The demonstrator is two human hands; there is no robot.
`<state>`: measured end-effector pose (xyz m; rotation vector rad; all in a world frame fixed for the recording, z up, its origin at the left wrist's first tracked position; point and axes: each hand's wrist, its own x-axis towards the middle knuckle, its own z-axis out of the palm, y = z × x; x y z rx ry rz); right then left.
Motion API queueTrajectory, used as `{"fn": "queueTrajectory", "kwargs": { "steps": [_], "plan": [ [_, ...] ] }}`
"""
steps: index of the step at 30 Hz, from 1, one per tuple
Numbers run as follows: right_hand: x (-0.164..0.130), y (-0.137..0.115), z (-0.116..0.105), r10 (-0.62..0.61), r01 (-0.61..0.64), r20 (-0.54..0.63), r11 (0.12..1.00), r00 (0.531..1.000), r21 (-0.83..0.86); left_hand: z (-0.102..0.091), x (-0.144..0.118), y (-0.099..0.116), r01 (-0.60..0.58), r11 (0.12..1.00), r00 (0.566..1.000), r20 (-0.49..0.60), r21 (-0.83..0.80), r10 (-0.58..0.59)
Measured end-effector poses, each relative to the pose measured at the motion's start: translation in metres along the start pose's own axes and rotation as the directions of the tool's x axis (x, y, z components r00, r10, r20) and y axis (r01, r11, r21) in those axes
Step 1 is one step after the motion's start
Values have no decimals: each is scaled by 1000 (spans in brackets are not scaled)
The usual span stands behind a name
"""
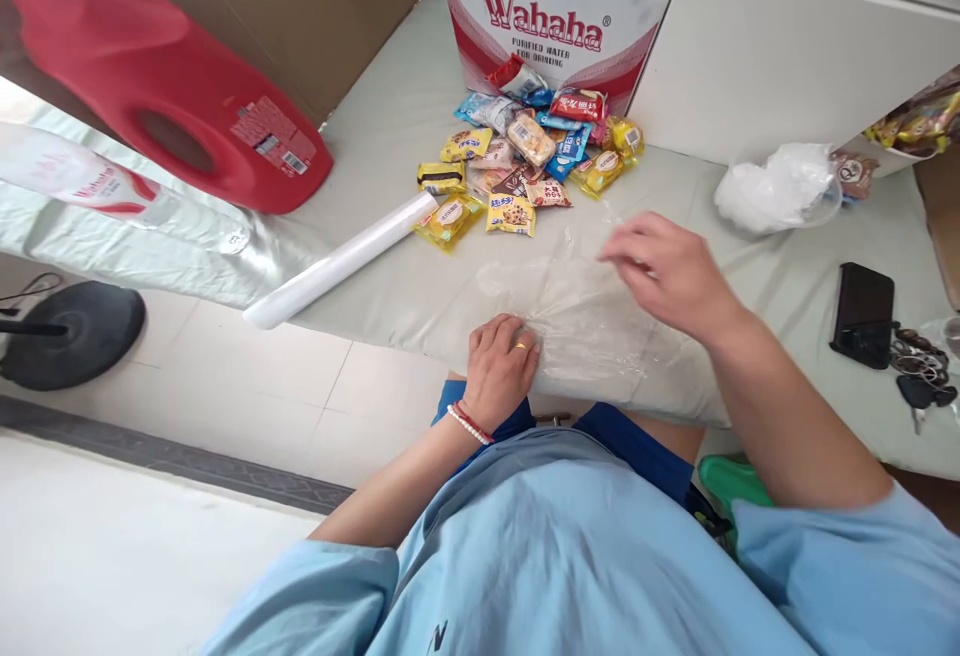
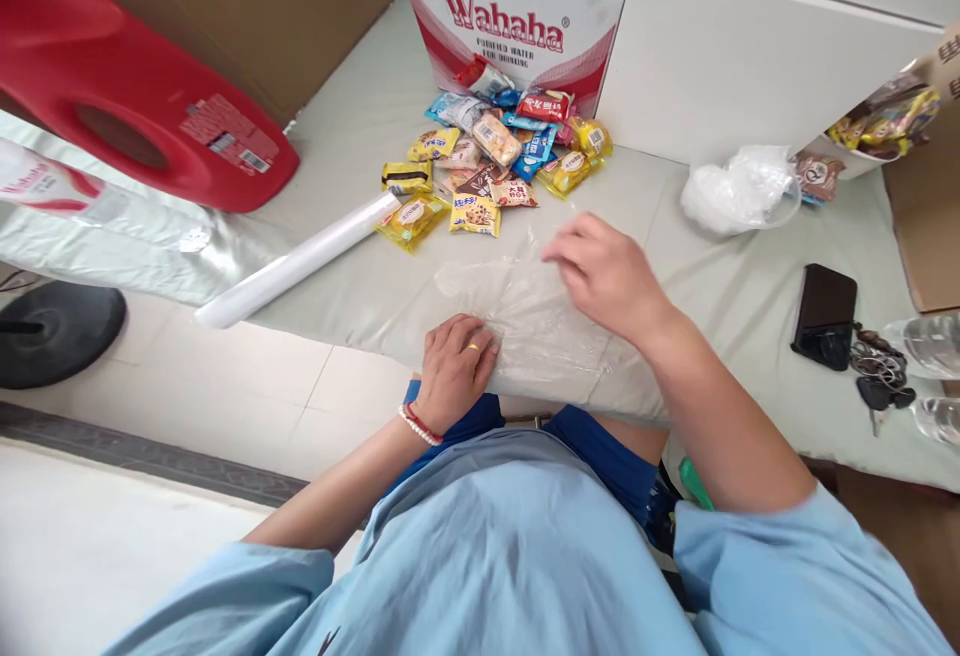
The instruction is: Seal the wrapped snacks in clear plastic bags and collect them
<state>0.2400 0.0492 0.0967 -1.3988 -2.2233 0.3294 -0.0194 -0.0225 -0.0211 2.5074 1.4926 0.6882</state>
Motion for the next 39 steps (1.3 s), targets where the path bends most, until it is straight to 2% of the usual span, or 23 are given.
{"fn": "queueTrajectory", "kwargs": {
  "steps": [3, 5, 6, 8, 10, 12, 15, 17, 19, 21, 23, 26, 28, 31, 35, 37, 39],
  "plan": [
    [64, 13, 66, 23, -5, 177, 995, 984, -103, 0, -3, 5, 23, 1000, 1000, 11, 10, -23],
    [93, 21, 103, 33, 8, 292, 990, 956, -138, -1, -5, 7, 27, 1000, 999, 26, 4, -27],
    [103, 23, 116, 29, 15, 318, 991, 948, -135, -3, -7, 8, 22, 1000, 999, 34, -7, -22],
    [116, 23, 127, -5, 33, 309, 996, 951, -83, -10, -10, 8, 8, 1000, 999, 32, -30, -7],
    [115, 16, 123, -60, 61, 243, 998, 968, 4, -23, -11, 7, 11, 1000, 1000, -15, -26, -11],
    [101, 4, 110, -105, 95, 147, 993, 984, 74, -39, -7, 6, 30, 999, 993, -113, -13, -32],
    [57, -15, 91, -94, 95, -7, 993, 996, 75, -62, 14, 9, 11, 996, 974, -224, -83, -30],
    [19, -23, 86, -58, 59, -48, 998, 997, 32, -65, 39, 11, -32, 987, 979, -201, -155, 0],
    [-19, -27, 88, -24, 23, -54, 999, 998, -22, -55, 68, 10, -69, 984, 991, -129, -163, 49],
    [-55, -25, 93, 19, -23, -45, 995, 999, -94, -35, 93, 5, -124, 985, 992, -24, -118, 122],
    [-88, -18, 98, 99, -104, -35, 978, 994, -179, -12, 107, -5, -161, 984, 981, 94, -71, 167],
    [-130, 1, 97, 253, -253, -37, 924, 967, -286, 12, 104, -21, -73, 997, 979, 192, 13, 69],
    [-151, 17, 90, 328, -326, -49, 886, 943, -329, 15, 92, -28, -19, 998, 977, 213, 52, 8],
    [-161, 35, 72, 385, -395, -97, 857, 918, -331, 3, 73, -25, 25, 997, 970, 240, 70, -42],
    [-135, 27, 60, 333, -381, -213, 890, 919, -250, -19, 66, -6, 43, 995, 979, 196, 92, -61],
    [-115, 14, 66, 267, -308, -195, 925, 944, -224, -23, 71, -7, 5, 995, 991, 132, 100, -18],
    [-101, 2, 77, 208, -228, -112, 949, 972, -216, -22, 79, -19, -39, 995, 994, 106, 96, 28]
  ]
}}
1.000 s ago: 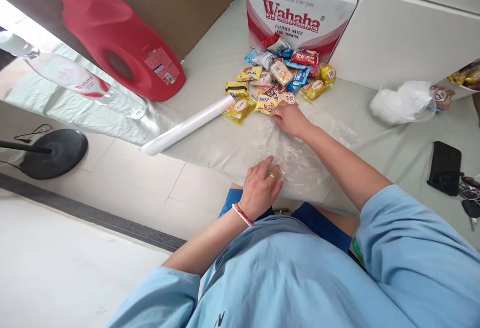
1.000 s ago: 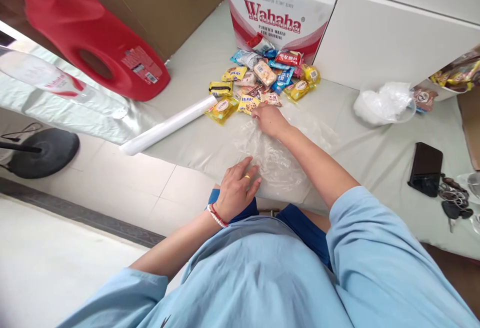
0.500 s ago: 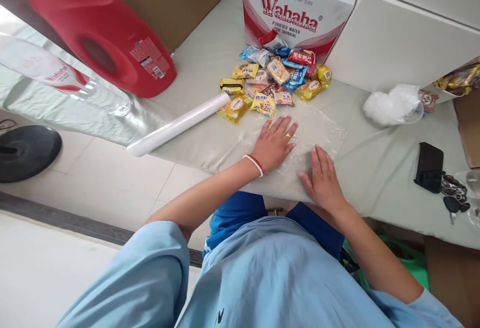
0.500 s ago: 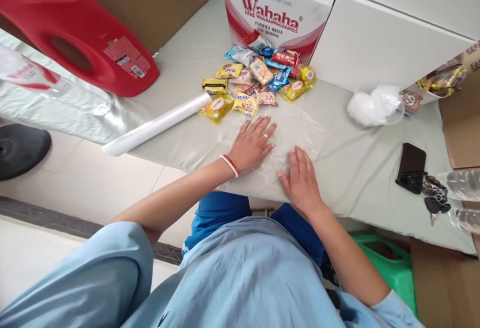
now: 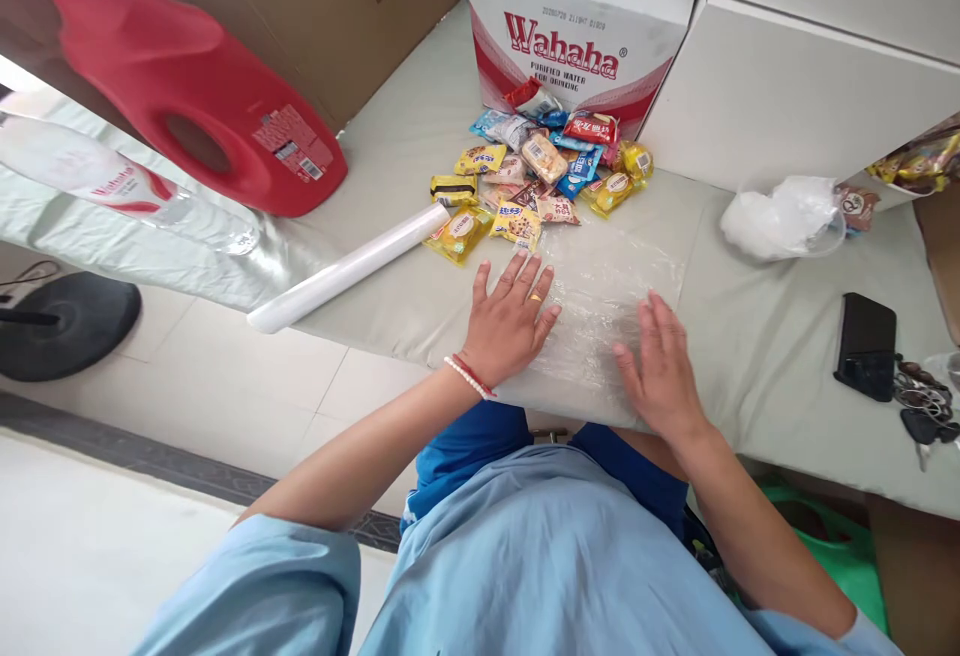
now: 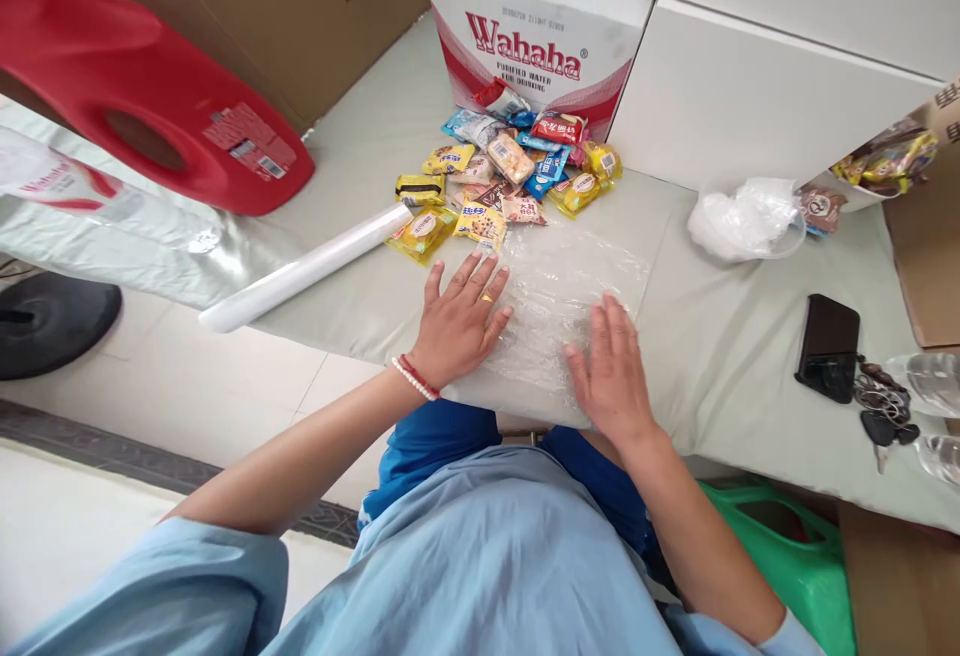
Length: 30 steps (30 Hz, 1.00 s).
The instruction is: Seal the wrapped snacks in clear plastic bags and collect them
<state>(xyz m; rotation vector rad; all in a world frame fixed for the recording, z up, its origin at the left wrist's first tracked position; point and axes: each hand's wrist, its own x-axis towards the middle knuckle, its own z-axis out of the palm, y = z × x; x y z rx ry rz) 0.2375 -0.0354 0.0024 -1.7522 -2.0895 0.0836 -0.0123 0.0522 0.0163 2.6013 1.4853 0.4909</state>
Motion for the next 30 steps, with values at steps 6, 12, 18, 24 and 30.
{"fn": "queueTrajectory", "kwargs": {
  "steps": [6, 12, 18, 24, 30],
  "plan": [
    [-19, 24, 13, -23, 40, 175, 994, 984, -97, 18, -6, -40, -64, 998, 982, 179, -13, 65],
    [-11, 59, -18, -5, 15, 197, 999, 980, -51, 25, -29, -21, -86, 995, 989, 119, -45, 91],
    [115, -6, -6, -148, 148, 7, 989, 989, 9, 24, -28, -21, -71, 995, 992, 103, -66, 78],
    [224, -78, 60, -232, 271, 236, 951, 944, -149, 24, -28, -21, -58, 996, 992, 108, -63, 65],
    [234, -55, 31, -120, 120, -4, 987, 993, 105, 25, -28, -22, -56, 996, 990, 126, -64, 63]
  ]
}}
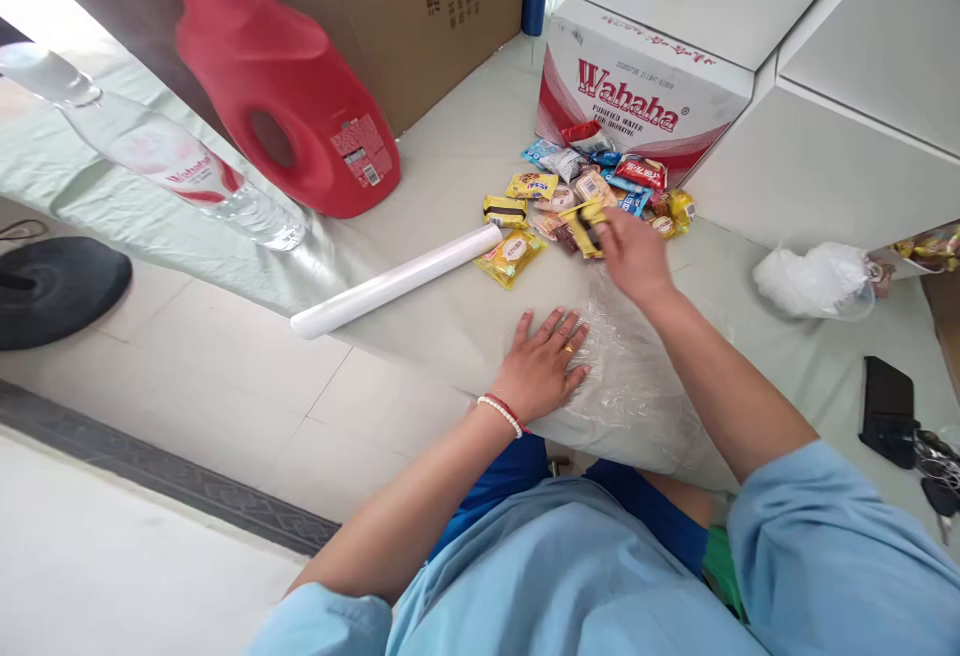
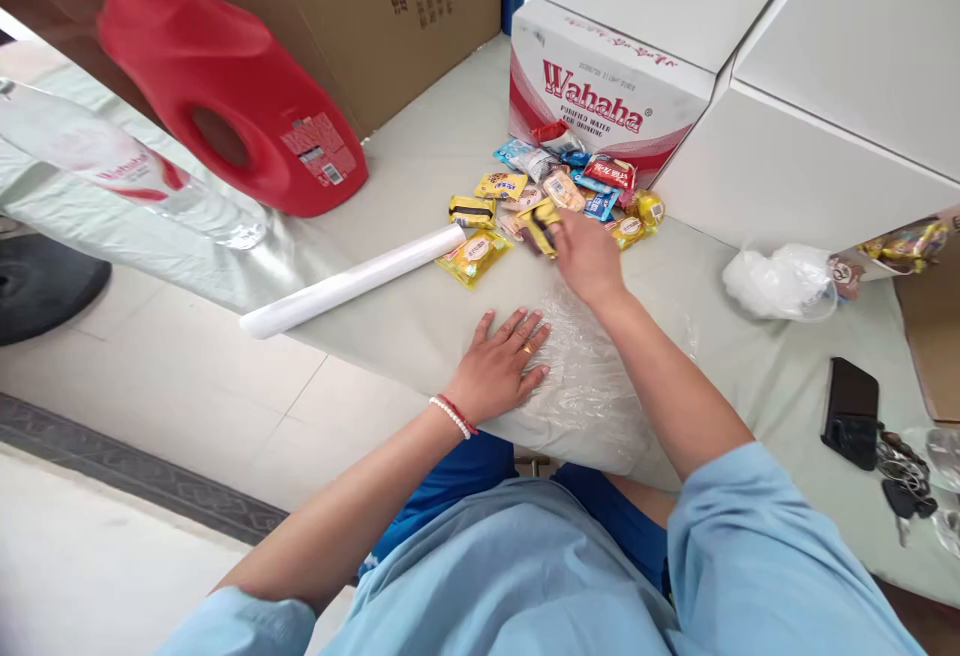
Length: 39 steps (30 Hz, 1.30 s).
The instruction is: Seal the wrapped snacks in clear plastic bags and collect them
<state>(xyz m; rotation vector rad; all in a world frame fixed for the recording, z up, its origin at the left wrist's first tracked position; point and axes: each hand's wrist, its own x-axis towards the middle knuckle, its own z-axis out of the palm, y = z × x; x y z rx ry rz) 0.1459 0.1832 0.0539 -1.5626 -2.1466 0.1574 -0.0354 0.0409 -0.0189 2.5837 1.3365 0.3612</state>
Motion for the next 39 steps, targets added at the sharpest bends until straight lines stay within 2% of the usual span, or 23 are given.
{"fn": "queueTrajectory", "kwargs": {
  "steps": [2, 3, 4, 5, 7, 8, 9, 10, 13, 16, 19, 23, 26, 28, 30, 32, 36, 37, 39],
  "plan": [
    [-19, 16, -29, 93, -67, -119, 976, 988, 206, 0, 0, -1, 2, 1000, 1000, 3, 2, -2],
    [-32, 25, -43, 142, -107, -103, 952, 984, 288, 0, 0, -1, 4, 1000, 1000, 3, 4, -4],
    [-47, 32, -54, 178, -159, -26, 926, 984, 343, 0, -1, -1, 6, 1000, 1000, 3, 7, -6],
    [-62, 38, -62, 191, -214, 100, 904, 977, 370, 1, -1, -1, 8, 1000, 1000, 3, 10, -8],
    [-93, 48, -69, 157, -292, 366, 891, 917, 349, 1, -1, -1, 9, 1000, 1000, 3, 15, -9],
    [-106, 50, -68, 125, -290, 456, 905, 881, 312, 0, -1, 0, 8, 1000, 1000, 3, 17, -8],
    [-118, 51, -65, 102, -259, 492, 930, 864, 262, 0, -1, 0, 8, 1000, 1000, 4, 18, -8],
    [-127, 51, -62, 91, -209, 482, 958, 872, 197, 0, -1, 0, 8, 1000, 1000, 5, 20, -9],
    [-136, 48, -53, 95, -92, 311, 995, 946, -26, -1, 0, 1, 16, 1000, 1000, 9, 27, -16],
    [-114, 44, -49, 115, -93, 229, 990, 966, -106, -3, 0, 2, 21, 999, 1000, 8, 34, -21],
    [-62, 44, -36, 118, -90, 233, 988, 965, -127, -3, 0, 2, 23, 999, 1000, 8, 41, -23],
    [24, 47, 1, 152, -120, 143, 970, 978, -211, -3, 1, 2, 24, 999, 999, 20, 46, -25],
    [66, 44, 30, 211, -176, 114, 950, 971, -259, -4, 2, 1, 25, 998, 999, 31, 49, -27],
    [73, 39, 40, 208, -170, 114, 945, 971, -278, -4, 1, 1, 28, 998, 999, 36, 52, -30],
    [66, 35, 42, 156, -117, 119, 951, 980, -285, -5, 1, 1, 29, 998, 999, 37, 51, -30],
    [50, 36, 35, 119, -72, 145, 953, 982, -295, -5, 1, 1, 26, 999, 999, 33, 44, -28],
    [35, 46, 14, 189, -114, 183, 927, 965, -356, -5, 0, 0, 22, 999, 1000, 21, 28, -22],
    [39, 46, 11, 167, -92, 191, 931, 967, -352, -5, 0, 0, 23, 999, 1000, 18, 26, -23],
    [57, 40, 13, 42, 28, 225, 954, 973, -298, -6, 1, 1, 27, 999, 999, 19, 27, -27]
  ]
}}
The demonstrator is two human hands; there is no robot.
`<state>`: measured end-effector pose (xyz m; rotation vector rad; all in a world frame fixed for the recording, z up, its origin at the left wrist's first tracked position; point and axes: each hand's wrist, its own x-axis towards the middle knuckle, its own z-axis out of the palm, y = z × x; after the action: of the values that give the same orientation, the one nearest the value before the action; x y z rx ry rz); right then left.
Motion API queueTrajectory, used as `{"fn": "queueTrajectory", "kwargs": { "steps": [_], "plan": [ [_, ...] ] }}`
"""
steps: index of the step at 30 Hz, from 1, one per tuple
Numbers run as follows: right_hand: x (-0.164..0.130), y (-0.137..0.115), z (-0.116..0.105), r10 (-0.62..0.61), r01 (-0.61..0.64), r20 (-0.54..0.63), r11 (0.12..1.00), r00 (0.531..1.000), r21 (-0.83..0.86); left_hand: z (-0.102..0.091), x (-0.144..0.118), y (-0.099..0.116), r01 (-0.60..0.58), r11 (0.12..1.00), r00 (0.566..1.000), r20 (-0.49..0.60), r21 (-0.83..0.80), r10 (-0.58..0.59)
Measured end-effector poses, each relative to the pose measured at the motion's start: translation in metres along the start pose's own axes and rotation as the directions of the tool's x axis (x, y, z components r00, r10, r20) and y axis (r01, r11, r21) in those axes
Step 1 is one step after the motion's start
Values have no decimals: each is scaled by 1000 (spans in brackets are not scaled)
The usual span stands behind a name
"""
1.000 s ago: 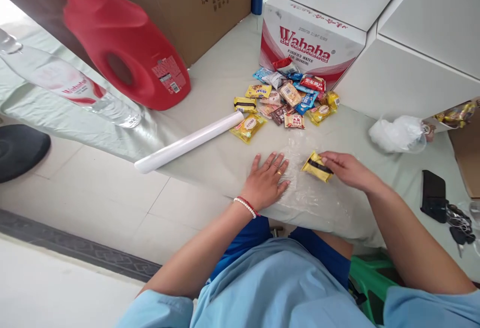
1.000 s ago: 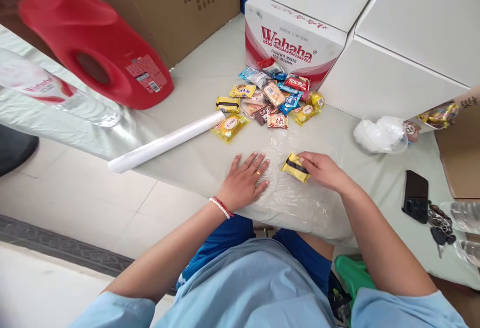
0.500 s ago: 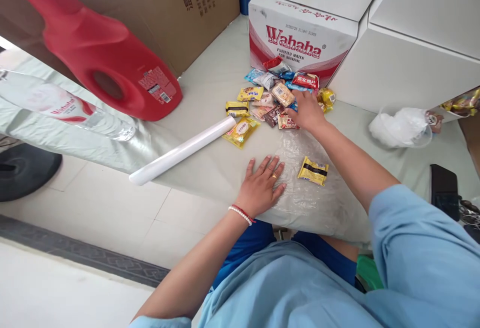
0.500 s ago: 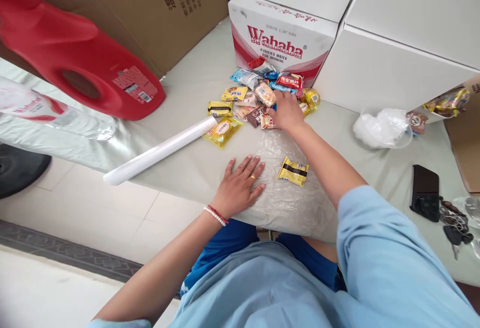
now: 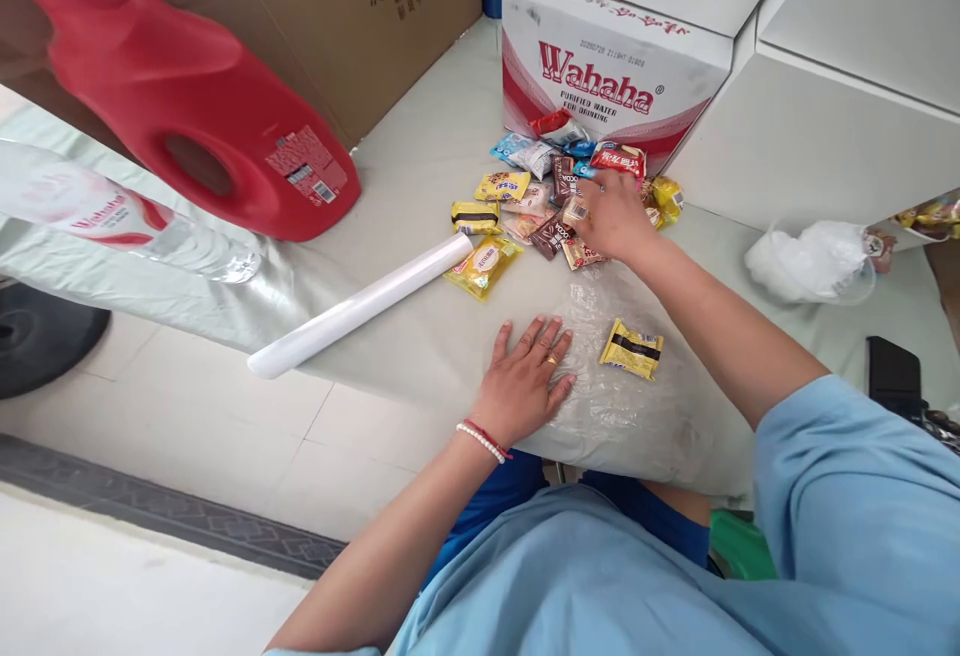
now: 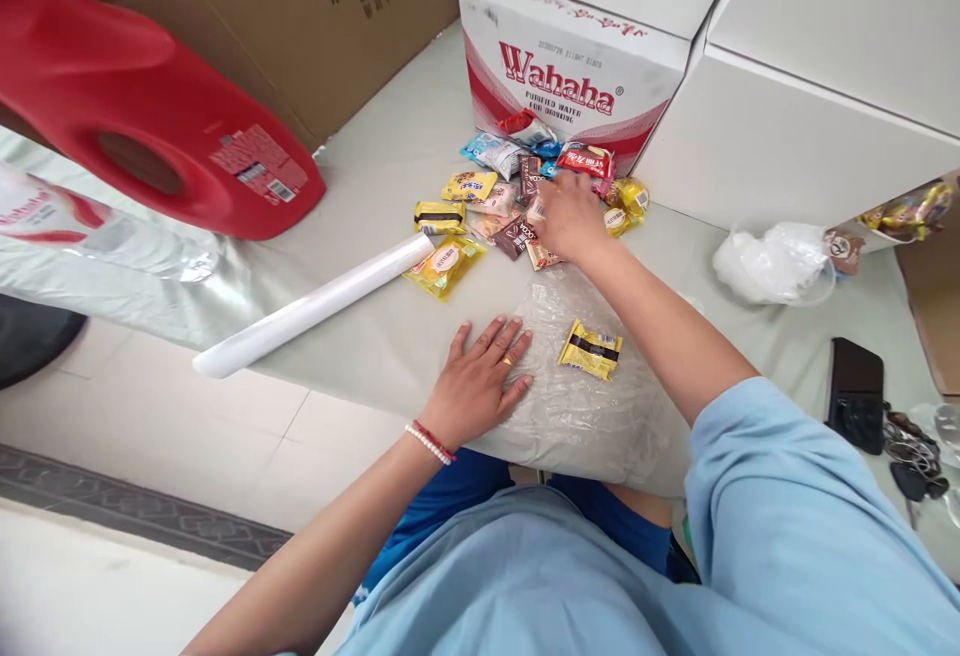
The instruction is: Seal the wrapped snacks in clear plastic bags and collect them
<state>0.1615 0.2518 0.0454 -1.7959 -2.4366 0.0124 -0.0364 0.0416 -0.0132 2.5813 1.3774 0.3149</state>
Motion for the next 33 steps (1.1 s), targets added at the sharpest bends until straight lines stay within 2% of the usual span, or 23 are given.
{"fn": "queueTrajectory", "kwargs": {
  "steps": [3, 7, 9, 11, 14, 16, 17, 19, 20, 22, 23, 24, 25, 26, 28, 30, 32, 33],
  "plan": [
    [45, -27, 7, -182, 182, -14, 981, 983, 62, -1, 1, 0, 2, 1000, 1000, 19, 4, -2],
    [99, -66, 30, -135, 130, 86, 989, 987, 69, -1, 1, 0, 2, 1000, 999, 39, 8, -2],
    [109, -75, 36, -125, 118, 98, 990, 987, 74, -2, 1, 0, 4, 1000, 999, 39, 7, -4],
    [102, -75, 32, -141, 137, 22, 984, 990, 118, -2, 1, 0, 3, 1000, 999, 38, 2, -3],
    [61, -58, 8, -79, 99, -85, 959, 993, 264, -2, 1, -1, -3, 1000, 999, 32, -15, 3],
    [15, -38, -12, 34, 2, -74, 900, 997, 436, -1, 1, -1, -4, 1000, 1000, 28, -23, 5],
    [-11, -26, -21, 100, -61, -42, 838, 994, 542, -1, 1, -1, -3, 1000, 1000, 27, -25, 4],
    [-66, -2, -35, 231, -211, 79, 632, 970, 746, 0, 1, -1, -2, 1000, 1000, 25, -24, 2],
    [-93, 9, -38, 268, -298, 180, 512, 946, 805, 0, 0, 0, -1, 1000, 1000, 23, -22, 2],
    [-140, 25, -39, 296, -453, 366, 320, 882, 832, 0, 0, 0, -3, 1000, 1000, 21, -16, 3],
    [-160, 31, -37, 287, -502, 429, 267, 857, 823, 0, 0, 0, -4, 1000, 1000, 21, -12, 5],
    [-176, 35, -34, 278, -523, 457, 256, 845, 813, 0, 0, 1, -6, 1000, 1000, 19, -6, 6],
    [-188, 37, -29, 274, -521, 452, 293, 849, 801, 1, 0, 1, -7, 1000, 1000, 18, 0, 7],
    [-198, 39, -24, 277, -504, 424, 380, 862, 775, 1, 1, 1, -7, 1000, 1000, 16, 6, 7],
    [-208, 40, -16, 313, -450, 323, 629, 893, 634, 1, 1, 2, -5, 1000, 1000, 14, 17, 5],
    [-211, 40, -11, 357, -402, 185, 811, 916, 425, 1, 1, 3, 1, 1000, 1000, 14, 25, -1],
    [-212, 37, -11, 332, -327, 37, 894, 942, 305, 0, 1, 3, 3, 1000, 1000, 17, 29, -4],
    [-213, 36, -13, 265, -251, -13, 925, 964, 285, 0, 1, 4, 3, 1000, 1000, 19, 31, -4]
  ]
}}
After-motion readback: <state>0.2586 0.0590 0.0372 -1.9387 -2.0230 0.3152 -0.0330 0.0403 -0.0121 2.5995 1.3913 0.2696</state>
